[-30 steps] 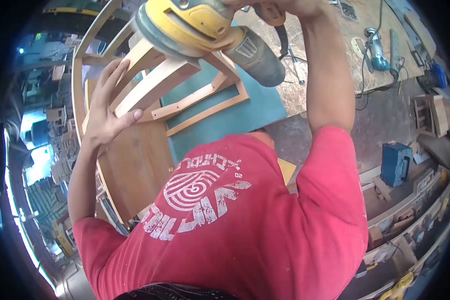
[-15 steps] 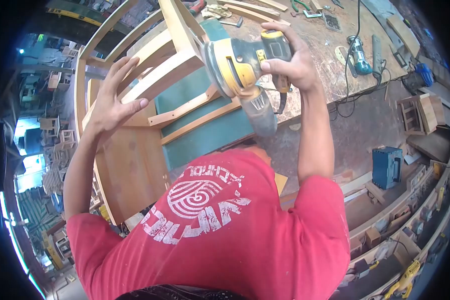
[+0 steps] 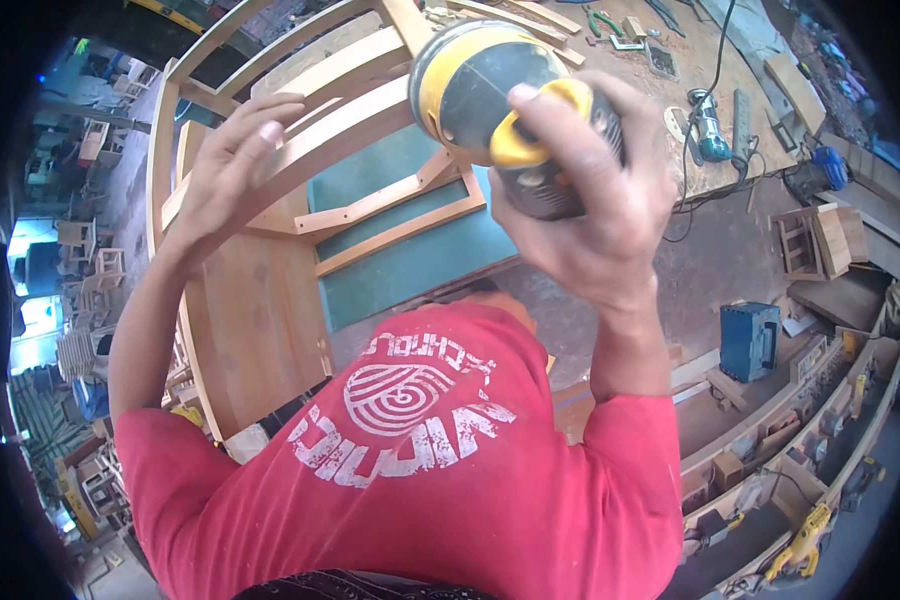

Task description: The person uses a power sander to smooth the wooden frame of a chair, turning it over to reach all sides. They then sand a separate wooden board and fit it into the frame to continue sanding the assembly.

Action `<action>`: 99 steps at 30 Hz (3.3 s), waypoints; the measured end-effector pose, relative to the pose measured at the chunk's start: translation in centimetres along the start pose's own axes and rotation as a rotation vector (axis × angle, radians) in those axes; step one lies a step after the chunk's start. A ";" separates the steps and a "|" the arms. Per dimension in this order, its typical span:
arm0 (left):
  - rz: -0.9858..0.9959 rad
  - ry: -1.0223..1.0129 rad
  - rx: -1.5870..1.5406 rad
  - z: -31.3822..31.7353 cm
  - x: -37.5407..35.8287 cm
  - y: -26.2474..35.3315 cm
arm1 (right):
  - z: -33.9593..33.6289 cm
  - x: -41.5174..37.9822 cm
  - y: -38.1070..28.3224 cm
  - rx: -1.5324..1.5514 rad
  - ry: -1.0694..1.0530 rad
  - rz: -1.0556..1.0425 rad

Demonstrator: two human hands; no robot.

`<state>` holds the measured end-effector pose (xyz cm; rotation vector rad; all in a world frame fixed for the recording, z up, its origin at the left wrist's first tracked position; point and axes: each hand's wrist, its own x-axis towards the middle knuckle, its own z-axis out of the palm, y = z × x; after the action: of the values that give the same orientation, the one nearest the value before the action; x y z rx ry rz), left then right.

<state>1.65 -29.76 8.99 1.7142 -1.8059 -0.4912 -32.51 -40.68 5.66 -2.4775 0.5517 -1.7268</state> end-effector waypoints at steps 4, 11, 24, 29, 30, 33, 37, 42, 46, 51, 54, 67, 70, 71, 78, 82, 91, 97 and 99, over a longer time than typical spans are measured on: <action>-0.325 -0.217 -0.784 -2.9 -2.7 -3.4 | 1.3 -1.1 -5.8 -0.109 -0.052 0.016; -0.343 -0.591 -1.259 -2.7 0.2 -3.5 | 8.4 -1.6 -17.3 -0.174 -0.121 -0.098; -0.253 -0.804 -1.476 -5.3 -2.2 -7.9 | 0.5 1.5 -7.7 -0.165 -0.105 0.603; -0.333 -0.829 -1.410 -4.9 -1.5 -8.5 | 2.5 3.6 -13.6 -0.237 -0.324 0.253; -0.397 -0.875 -1.402 -5.3 -1.1 -8.5 | 3.8 3.8 -15.4 -0.233 -0.374 0.187; -0.372 -1.133 -1.338 -7.7 0.9 -10.4 | 8.2 3.9 -20.4 -0.183 -0.476 -0.035; -0.363 -1.084 -1.243 -10.2 -0.8 -9.9 | 11.7 4.2 -25.1 -0.176 -0.572 -0.239; -0.329 -0.981 -1.255 -10.6 -1.8 -11.2 | 14.4 5.5 -27.5 -0.168 -0.566 -0.419; -0.403 -1.045 -1.234 -11.7 -2.6 -11.7 | 16.7 5.3 -29.9 -0.146 -0.518 -0.516; -0.462 -1.032 -1.272 -12.2 -3.7 -12.5 | 18.1 6.5 -30.7 -0.107 -0.444 -0.534; -0.424 -0.935 -1.246 -11.9 -3.8 -13.0 | 15.6 6.9 -29.9 -0.159 -0.638 -0.498; -0.383 -0.940 -1.282 -12.7 -5.4 -12.0 | 19.2 6.8 -30.6 -0.030 -0.425 -0.499; -0.440 -0.756 -1.201 -12.6 -5.2 -11.5 | 18.2 7.2 -29.7 -0.081 -0.410 -0.461; -0.407 -0.574 -1.221 -12.0 -5.8 -10.2 | 17.6 7.3 -29.2 -0.110 -0.408 -0.444; -0.465 -1.133 -1.394 -11.6 -3.5 -13.9 | 8.8 5.2 -18.3 -0.272 -0.211 0.004; -0.361 -0.804 -1.338 -7.9 -5.5 -10.1 | 7.2 1.8 -15.8 -0.046 -0.027 0.423; -0.299 -0.671 -0.975 -3.8 -0.4 -3.4 | 6.2 -0.5 -13.8 -0.171 0.102 0.270; -0.220 -0.500 -0.480 -3.2 -0.6 -1.2 | 0.4 -2.2 -4.2 -0.135 0.204 0.549; -0.108 -0.412 -0.250 -2.0 -0.3 0.2 | -1.6 -4.3 -1.2 0.123 0.242 0.762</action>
<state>2.80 -29.14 10.54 1.6246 -1.8310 -1.1363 -34.99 -37.90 2.72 -1.6359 1.1718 -1.6432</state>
